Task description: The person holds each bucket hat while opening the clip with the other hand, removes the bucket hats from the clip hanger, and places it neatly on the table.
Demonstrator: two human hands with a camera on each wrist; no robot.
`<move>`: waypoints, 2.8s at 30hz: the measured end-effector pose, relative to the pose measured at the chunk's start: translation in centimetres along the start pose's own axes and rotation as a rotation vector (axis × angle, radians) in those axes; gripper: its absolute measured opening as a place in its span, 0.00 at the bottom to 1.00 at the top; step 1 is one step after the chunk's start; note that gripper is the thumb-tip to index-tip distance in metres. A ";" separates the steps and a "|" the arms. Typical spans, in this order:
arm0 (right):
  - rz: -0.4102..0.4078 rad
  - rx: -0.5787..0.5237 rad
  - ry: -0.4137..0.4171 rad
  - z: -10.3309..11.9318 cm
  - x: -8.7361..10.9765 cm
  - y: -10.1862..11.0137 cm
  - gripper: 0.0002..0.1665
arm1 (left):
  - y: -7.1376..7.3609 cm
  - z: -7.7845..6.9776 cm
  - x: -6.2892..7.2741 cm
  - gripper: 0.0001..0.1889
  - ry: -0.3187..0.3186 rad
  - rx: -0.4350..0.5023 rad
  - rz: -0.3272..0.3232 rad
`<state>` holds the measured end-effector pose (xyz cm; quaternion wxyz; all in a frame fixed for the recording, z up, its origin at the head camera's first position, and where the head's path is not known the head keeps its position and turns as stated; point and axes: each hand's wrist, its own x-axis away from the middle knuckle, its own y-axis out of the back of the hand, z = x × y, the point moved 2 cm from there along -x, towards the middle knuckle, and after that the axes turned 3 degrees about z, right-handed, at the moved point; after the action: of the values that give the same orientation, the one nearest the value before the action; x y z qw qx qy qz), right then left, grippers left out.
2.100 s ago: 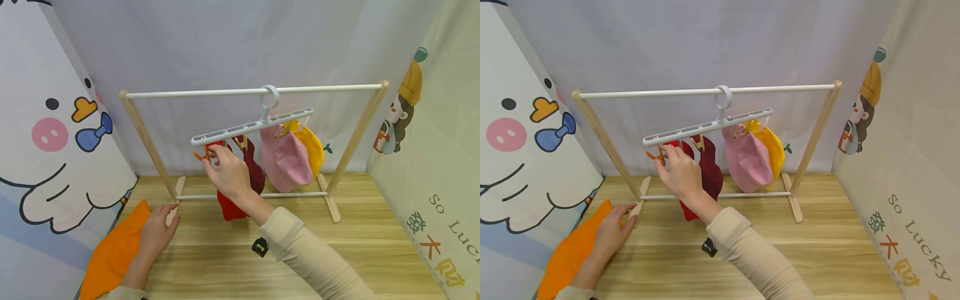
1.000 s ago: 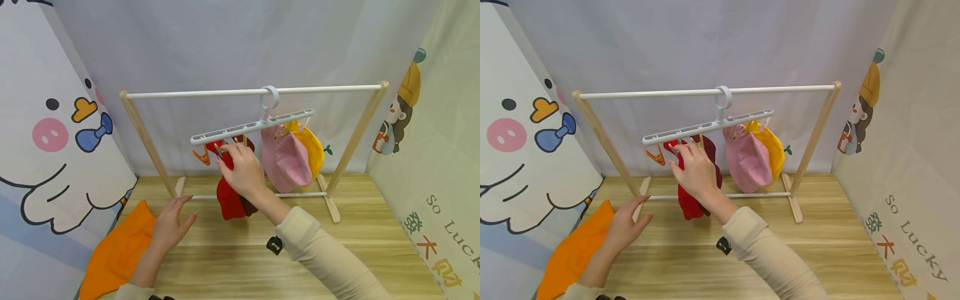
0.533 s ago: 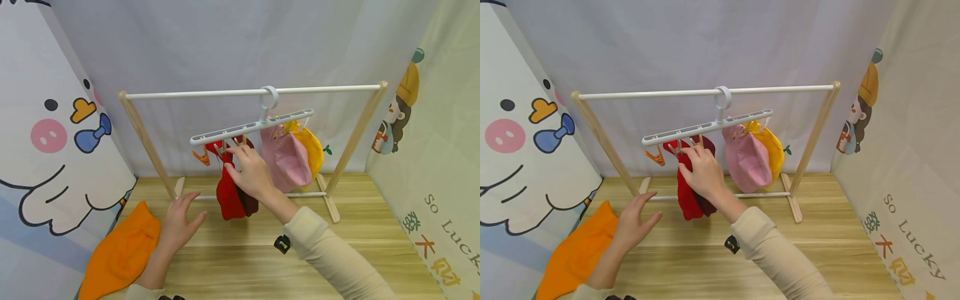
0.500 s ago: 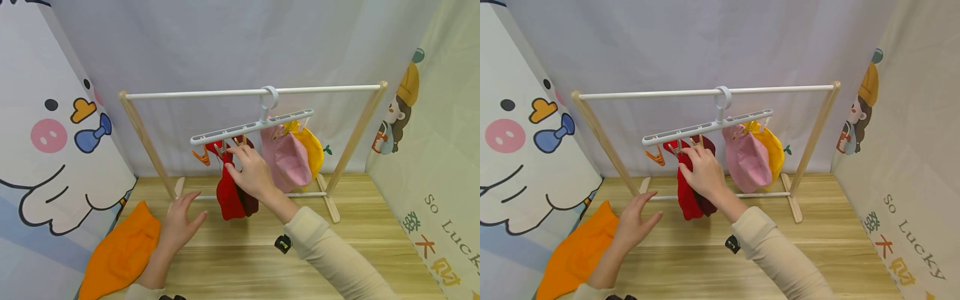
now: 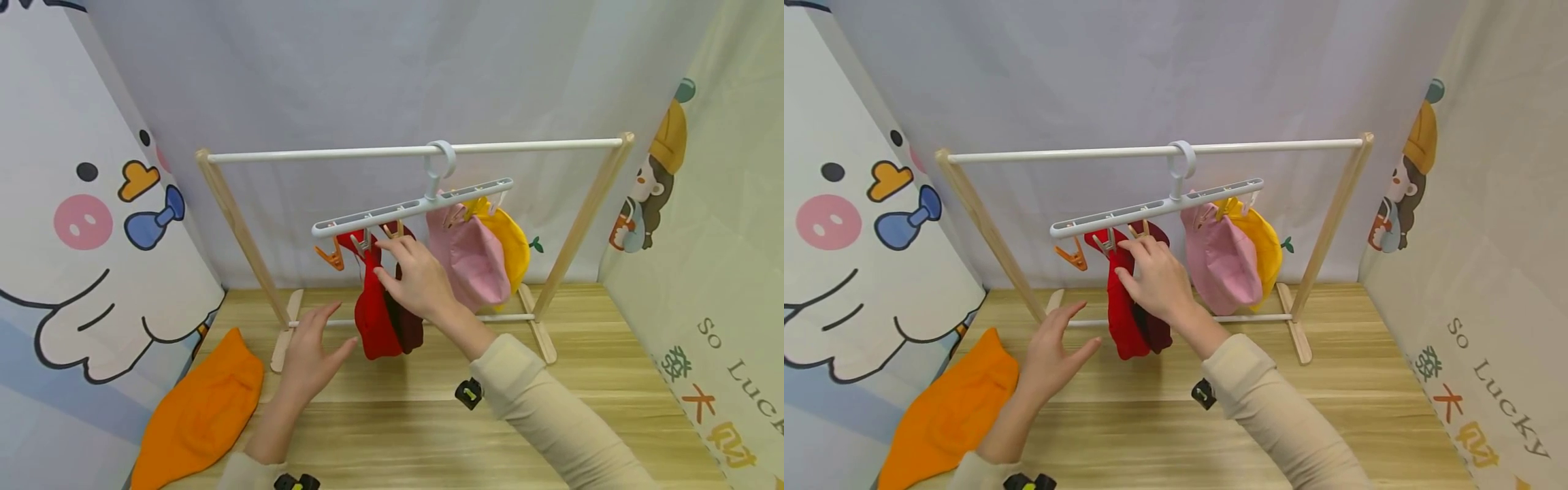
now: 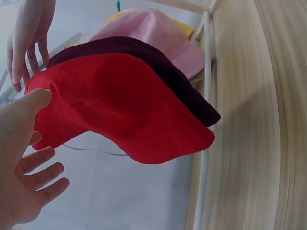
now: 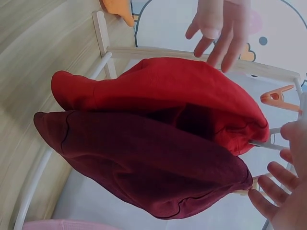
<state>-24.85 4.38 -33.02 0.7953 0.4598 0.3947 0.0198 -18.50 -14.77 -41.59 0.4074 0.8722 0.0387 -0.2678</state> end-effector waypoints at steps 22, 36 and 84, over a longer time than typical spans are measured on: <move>-0.061 -0.038 -0.032 -0.7 -0.1 -0.5 0.24 | -2.2 -2.7 -2.6 0.35 0.109 0.106 -0.037; -0.105 -0.064 -0.046 -0.4 -0.4 -0.6 0.24 | -3.0 -3.7 -3.6 0.37 0.167 0.099 -0.061; -0.173 -0.142 -0.126 1.2 -1.2 -1.8 0.24 | -2.0 -4.2 -3.7 0.16 0.120 0.073 -0.155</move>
<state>-25.45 2.03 -33.33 0.8479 0.3667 0.3796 -0.0500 -20.40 -9.83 -38.90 0.3503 0.8955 0.1206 -0.2468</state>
